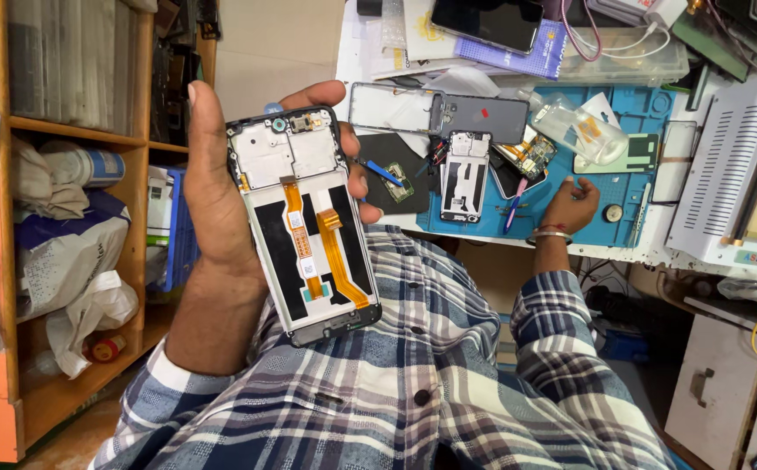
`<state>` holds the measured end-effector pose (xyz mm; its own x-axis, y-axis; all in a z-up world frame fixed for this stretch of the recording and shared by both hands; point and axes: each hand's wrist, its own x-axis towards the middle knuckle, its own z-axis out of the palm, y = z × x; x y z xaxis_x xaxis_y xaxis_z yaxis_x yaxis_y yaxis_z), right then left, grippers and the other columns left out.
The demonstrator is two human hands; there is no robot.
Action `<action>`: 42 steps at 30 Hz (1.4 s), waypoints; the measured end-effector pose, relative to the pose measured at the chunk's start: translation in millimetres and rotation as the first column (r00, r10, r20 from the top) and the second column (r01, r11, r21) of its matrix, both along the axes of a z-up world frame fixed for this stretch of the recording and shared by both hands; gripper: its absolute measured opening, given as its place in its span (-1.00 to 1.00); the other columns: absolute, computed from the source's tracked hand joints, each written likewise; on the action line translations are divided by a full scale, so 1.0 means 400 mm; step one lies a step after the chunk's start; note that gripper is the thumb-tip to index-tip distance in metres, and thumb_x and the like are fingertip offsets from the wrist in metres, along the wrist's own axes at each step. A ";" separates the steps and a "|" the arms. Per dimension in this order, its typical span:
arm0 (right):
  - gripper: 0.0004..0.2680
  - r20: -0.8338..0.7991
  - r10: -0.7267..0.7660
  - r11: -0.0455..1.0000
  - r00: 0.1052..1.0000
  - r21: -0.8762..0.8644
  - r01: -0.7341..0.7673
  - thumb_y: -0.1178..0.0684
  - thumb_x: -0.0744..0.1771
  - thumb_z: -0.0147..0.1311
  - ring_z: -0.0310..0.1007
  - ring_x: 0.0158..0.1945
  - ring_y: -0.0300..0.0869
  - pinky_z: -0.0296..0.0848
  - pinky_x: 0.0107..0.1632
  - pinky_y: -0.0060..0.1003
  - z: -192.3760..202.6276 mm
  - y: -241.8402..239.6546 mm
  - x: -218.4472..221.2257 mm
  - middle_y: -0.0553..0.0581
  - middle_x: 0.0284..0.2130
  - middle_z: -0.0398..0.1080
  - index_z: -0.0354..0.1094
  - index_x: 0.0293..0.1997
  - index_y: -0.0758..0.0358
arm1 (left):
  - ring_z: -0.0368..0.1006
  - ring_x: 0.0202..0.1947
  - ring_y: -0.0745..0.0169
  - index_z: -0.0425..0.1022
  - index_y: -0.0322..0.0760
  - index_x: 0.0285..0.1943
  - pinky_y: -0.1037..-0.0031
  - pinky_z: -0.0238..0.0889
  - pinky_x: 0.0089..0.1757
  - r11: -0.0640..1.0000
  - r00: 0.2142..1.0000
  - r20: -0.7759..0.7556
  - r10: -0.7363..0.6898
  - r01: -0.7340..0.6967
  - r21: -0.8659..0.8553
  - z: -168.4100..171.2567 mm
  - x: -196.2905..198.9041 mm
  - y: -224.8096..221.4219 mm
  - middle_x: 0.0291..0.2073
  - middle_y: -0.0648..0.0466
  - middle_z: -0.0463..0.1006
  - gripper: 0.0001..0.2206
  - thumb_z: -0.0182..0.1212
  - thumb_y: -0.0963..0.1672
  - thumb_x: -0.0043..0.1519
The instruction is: The person disassembles a smartphone by removing the back cover and using pliers to extract internal components. They handle the motherboard and other parts, placing them on a cluttered workbench.
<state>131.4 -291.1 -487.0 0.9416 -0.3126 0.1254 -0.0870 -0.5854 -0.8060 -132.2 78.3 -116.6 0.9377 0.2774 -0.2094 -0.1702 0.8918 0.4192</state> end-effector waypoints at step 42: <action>-0.68 0.051 0.757 0.632 0.651 0.196 -0.750 0.13 0.30 0.34 0.48 0.11 -0.27 0.56 0.06 -0.37 0.754 0.187 -0.162 0.06 0.05 0.43 0.43 0.18 0.25 | 0.59 -0.16 -0.01 0.23 -0.54 0.46 0.06 0.54 -0.07 0.921 0.911 0.296 -0.287 0.347 -0.176 -0.045 0.135 -0.098 -0.06 -0.22 0.52 -0.20 -0.38 0.26 0.51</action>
<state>66.5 -216.1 -185.4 0.8622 0.4946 0.1091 0.2883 -0.3023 -0.9086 -78.3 39.2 -134.5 0.9972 -0.0682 0.0319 0.0611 0.9806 0.1865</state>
